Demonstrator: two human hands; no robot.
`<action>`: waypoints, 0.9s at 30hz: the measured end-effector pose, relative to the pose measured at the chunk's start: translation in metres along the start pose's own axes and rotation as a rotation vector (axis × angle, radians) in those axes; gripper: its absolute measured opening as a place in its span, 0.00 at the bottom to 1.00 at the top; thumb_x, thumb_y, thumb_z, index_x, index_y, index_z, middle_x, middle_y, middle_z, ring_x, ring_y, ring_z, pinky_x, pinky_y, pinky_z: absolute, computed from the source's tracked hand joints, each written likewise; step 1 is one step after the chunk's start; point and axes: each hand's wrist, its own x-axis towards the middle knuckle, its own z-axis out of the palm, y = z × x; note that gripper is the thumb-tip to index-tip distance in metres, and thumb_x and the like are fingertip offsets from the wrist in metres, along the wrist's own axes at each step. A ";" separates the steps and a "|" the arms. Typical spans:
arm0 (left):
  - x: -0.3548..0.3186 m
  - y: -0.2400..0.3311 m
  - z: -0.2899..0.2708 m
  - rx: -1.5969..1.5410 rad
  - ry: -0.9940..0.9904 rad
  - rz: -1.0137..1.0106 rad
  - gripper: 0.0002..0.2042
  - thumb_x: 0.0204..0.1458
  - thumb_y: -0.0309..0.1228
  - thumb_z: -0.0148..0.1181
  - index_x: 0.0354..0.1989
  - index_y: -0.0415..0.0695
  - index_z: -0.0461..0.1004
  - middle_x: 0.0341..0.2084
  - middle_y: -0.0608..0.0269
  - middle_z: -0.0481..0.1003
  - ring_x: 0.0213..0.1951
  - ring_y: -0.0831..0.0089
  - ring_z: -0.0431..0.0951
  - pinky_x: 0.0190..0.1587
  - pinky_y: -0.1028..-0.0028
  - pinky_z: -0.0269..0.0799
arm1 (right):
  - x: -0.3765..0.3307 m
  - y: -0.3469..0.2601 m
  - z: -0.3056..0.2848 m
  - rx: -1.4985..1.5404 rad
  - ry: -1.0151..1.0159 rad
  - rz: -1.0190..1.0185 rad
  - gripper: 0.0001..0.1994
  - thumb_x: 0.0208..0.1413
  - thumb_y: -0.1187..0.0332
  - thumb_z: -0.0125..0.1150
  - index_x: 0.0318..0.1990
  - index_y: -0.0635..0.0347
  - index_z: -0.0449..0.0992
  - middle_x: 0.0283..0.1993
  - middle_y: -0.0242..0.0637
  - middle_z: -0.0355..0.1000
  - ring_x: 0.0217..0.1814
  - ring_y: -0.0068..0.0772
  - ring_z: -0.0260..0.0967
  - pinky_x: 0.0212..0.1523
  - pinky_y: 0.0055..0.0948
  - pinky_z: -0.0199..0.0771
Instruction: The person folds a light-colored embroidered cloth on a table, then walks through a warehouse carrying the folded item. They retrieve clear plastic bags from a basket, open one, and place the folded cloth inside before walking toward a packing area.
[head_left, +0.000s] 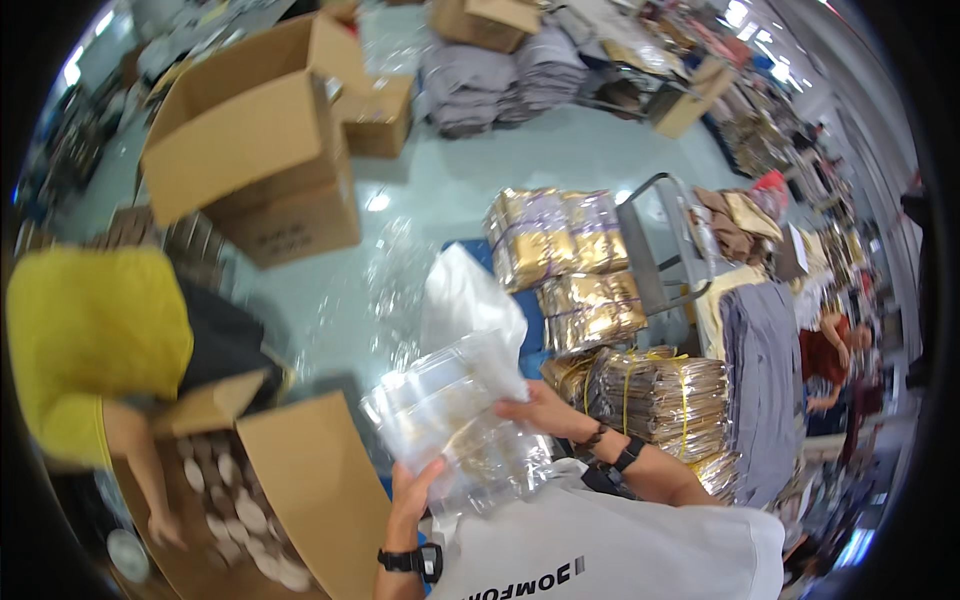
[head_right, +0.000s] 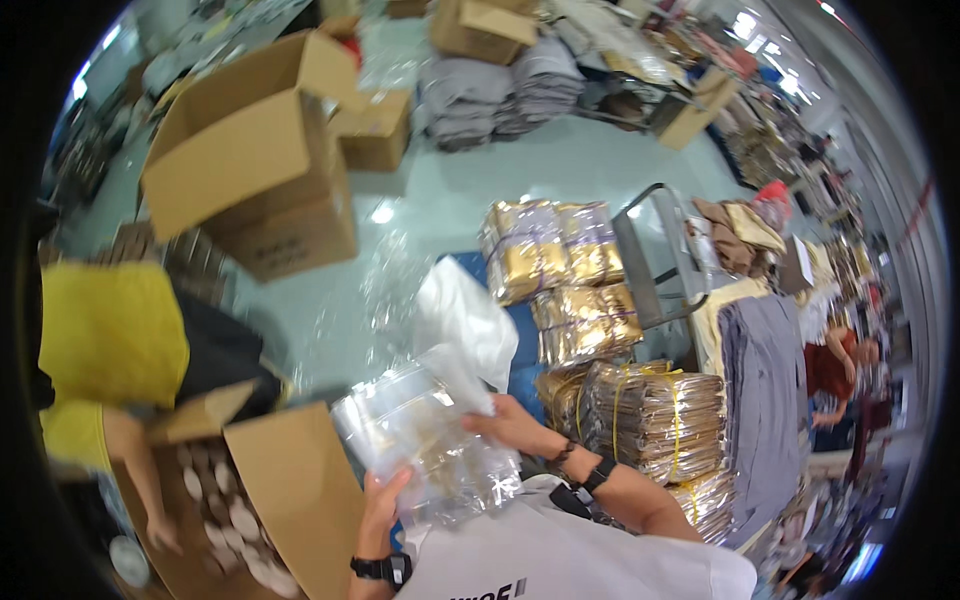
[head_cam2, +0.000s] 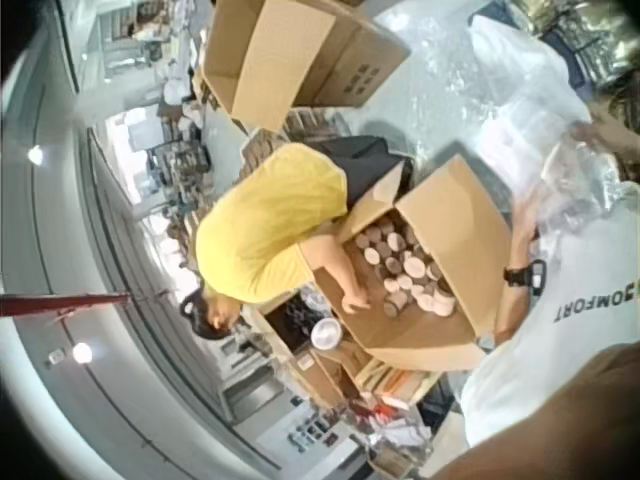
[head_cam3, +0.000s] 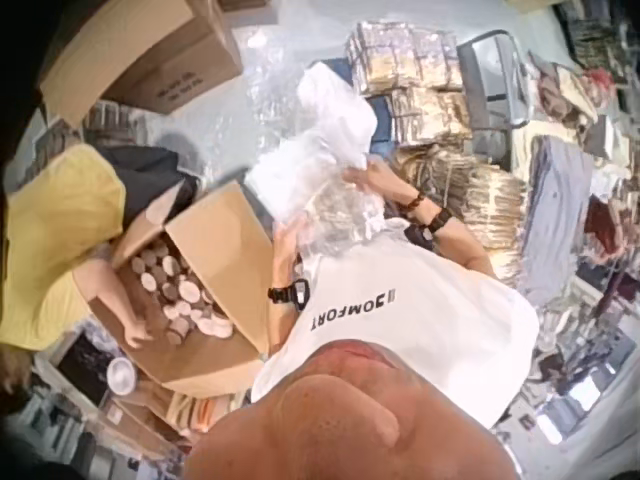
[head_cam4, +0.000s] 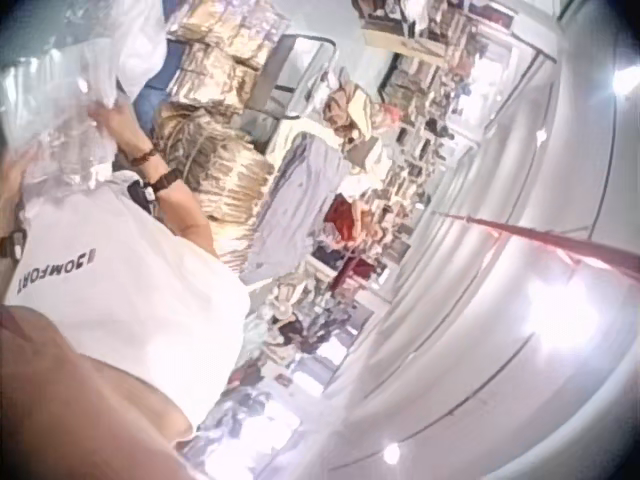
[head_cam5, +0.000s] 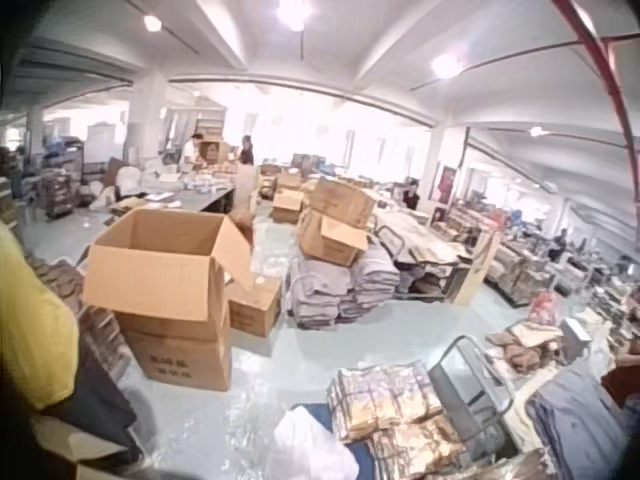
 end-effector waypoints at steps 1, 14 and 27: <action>0.014 0.016 0.002 0.013 0.017 0.001 0.20 0.50 0.23 0.65 0.52 0.37 0.71 0.41 0.62 0.76 0.40 0.74 0.76 0.43 0.72 0.74 | 0.017 -0.018 -0.001 -0.015 -0.005 -0.067 0.18 0.60 0.61 0.62 0.52 0.62 0.74 0.39 0.25 0.73 0.38 0.14 0.66 0.37 0.20 0.69; 0.266 0.149 -0.010 0.242 0.276 0.076 0.22 0.46 0.22 0.68 0.51 0.35 0.71 0.41 0.59 0.76 0.37 0.73 0.76 0.39 0.73 0.73 | 0.263 -0.166 -0.067 0.035 -0.059 -0.168 0.25 0.59 0.50 0.62 0.48 0.67 0.75 0.38 0.29 0.73 0.38 0.15 0.66 0.36 0.24 0.69; 0.689 0.298 0.135 0.283 -0.233 -0.144 0.16 0.48 0.24 0.67 0.47 0.38 0.73 0.38 0.63 0.76 0.37 0.72 0.77 0.42 0.71 0.73 | 0.478 -0.315 -0.277 0.018 0.400 -0.354 0.25 0.61 0.51 0.56 0.57 0.62 0.72 0.49 0.45 0.76 0.50 0.34 0.72 0.52 0.34 0.70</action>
